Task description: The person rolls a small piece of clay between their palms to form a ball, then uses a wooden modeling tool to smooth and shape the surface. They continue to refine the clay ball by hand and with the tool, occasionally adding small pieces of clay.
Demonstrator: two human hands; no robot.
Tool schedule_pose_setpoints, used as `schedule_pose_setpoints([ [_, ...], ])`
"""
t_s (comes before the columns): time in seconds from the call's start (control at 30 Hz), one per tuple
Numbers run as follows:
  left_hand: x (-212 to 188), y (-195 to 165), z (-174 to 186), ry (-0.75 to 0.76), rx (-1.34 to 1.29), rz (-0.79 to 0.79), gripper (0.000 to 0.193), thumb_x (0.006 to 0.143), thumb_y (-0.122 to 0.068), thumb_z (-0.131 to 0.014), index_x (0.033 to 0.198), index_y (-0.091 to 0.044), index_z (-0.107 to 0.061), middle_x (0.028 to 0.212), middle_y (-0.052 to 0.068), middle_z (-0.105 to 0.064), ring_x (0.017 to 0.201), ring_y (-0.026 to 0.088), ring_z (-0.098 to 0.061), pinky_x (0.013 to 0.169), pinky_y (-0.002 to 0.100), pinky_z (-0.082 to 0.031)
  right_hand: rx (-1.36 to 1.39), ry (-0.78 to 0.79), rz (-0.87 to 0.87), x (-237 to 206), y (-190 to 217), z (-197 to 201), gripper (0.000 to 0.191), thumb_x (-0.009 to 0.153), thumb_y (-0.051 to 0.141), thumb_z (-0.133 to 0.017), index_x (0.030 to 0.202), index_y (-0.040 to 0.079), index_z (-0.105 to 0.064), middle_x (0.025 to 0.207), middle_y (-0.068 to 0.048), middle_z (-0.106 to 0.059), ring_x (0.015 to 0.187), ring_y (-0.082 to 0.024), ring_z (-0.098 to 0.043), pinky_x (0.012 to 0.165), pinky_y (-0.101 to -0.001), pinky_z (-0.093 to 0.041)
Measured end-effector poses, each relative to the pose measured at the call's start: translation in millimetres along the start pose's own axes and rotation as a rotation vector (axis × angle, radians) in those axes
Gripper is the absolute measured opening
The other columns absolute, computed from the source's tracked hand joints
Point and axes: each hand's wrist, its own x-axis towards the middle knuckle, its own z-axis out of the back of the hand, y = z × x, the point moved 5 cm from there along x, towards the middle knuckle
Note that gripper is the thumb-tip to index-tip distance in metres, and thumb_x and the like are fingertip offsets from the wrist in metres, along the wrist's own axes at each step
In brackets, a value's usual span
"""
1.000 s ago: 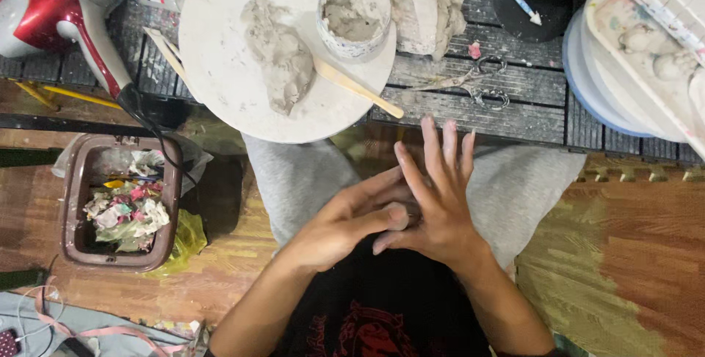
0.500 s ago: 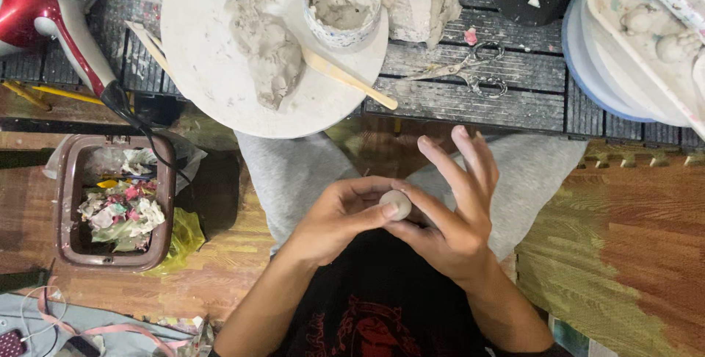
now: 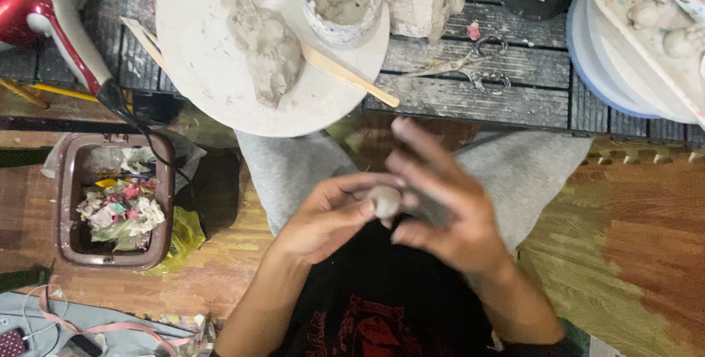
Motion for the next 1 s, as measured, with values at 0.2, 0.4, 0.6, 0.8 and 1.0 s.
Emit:
schedule_pose_setpoints([
  [0.2, -4.5, -30.5, 16.6, -0.214, 0.152, -0.195, 0.047, 0.098, -0.007, -0.068, 0.143, 0.002, -0.058, 0.144, 0.019, -0.063, 0.122, 0.027, -0.065, 0.112, 0.043, -0.051, -0.794, -0.081, 0.160, 58.2, -27.2, 18.6, 0.051, 0.086, 0.021, -0.089, 0.129, 0.003, -0.069, 0.121, -0.016, -0.075, 0.114, -0.028, -0.067, 0.096, -0.0469, -0.054],
  [0.4, -22.2, -45.9, 0.7, -0.203, 0.377, -0.453, 0.048, 0.094, 0.007, -0.075, 0.139, 0.002, -0.061, 0.144, 0.021, -0.061, 0.131, 0.034, -0.066, 0.114, 0.047, -0.057, -0.412, -0.041, -0.124, 67.6, -53.0, -4.5, 0.067, 0.088, 0.018, -0.087, 0.142, -0.005, -0.055, 0.095, -0.012, -0.077, 0.064, -0.011, -0.068, 0.056, -0.0201, -0.050],
  [0.6, -33.8, -50.1, -14.6, -0.085, 0.471, -0.584, 0.045, 0.094, 0.001, -0.081, 0.136, 0.001, -0.065, 0.133, 0.026, -0.066, 0.118, 0.035, -0.073, 0.100, 0.046, -0.066, 0.184, -0.241, -0.315, 72.8, -96.7, -6.3, 0.033, 0.095, 0.001, -0.081, 0.126, -0.006, -0.069, 0.094, -0.007, -0.075, 0.069, -0.003, -0.059, 0.058, -0.0174, -0.045],
  [0.8, -34.7, -48.3, -27.5, 0.009, 0.358, -0.560, 0.045, 0.101, -0.001, -0.073, 0.145, 0.002, -0.061, 0.139, 0.028, -0.063, 0.120, 0.036, -0.072, 0.103, 0.049, -0.064, 0.346, -0.379, -0.198, 58.6, -123.4, 8.2, 0.016, 0.112, 0.003, -0.068, 0.123, -0.008, -0.072, 0.082, -0.004, -0.065, 0.066, -0.009, -0.055, 0.059, -0.0218, -0.045],
  [1.0, -35.8, -54.3, -38.9, -0.031, 0.283, -0.439, 0.042, 0.110, 0.003, -0.061, 0.150, 0.004, -0.051, 0.150, 0.028, -0.054, 0.119, 0.031, -0.070, 0.099, 0.043, -0.064, 0.539, -0.476, 0.114, 3.7, -63.4, 74.4, 0.016, 0.117, 0.010, -0.055, 0.107, 0.001, -0.064, 0.079, -0.009, -0.063, 0.052, -0.012, -0.056, 0.042, -0.0248, -0.043],
])
